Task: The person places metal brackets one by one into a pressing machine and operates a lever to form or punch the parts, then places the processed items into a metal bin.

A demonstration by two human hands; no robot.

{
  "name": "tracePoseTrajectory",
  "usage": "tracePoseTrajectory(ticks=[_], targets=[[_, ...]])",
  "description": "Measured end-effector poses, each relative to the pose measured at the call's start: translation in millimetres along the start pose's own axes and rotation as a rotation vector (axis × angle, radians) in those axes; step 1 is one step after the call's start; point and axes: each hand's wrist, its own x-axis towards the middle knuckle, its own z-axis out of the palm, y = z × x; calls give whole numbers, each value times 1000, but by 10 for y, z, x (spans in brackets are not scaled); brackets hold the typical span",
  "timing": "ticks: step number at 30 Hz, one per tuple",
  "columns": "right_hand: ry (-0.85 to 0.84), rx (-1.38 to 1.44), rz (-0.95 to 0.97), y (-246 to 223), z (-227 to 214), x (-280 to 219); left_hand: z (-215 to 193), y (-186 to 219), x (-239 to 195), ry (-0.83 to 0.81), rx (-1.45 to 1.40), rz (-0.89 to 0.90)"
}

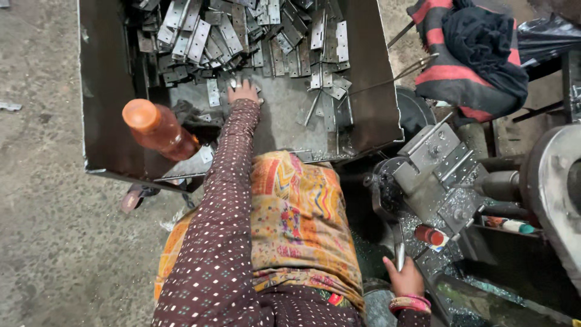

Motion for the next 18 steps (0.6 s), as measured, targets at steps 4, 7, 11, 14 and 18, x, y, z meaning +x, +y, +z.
tracePoseTrajectory(ticks=[4, 7, 11, 14, 18], targets=[[-121, 97, 151, -210, -185, -125, 164, -129, -20, 51, 13, 70], [-131, 93, 194, -264, -234, -160, 300, -207, -276, 137, 65, 168], [-7, 3, 1, -125, -132, -77, 257, -305, -849, 220, 60, 263], [-6, 4, -15, -51, -68, -38, -20, -302, -1361, 114, 20, 194], [-33, -4, 29, -123, -115, -47, -294, -195, -1551, 352, 88, -148]])
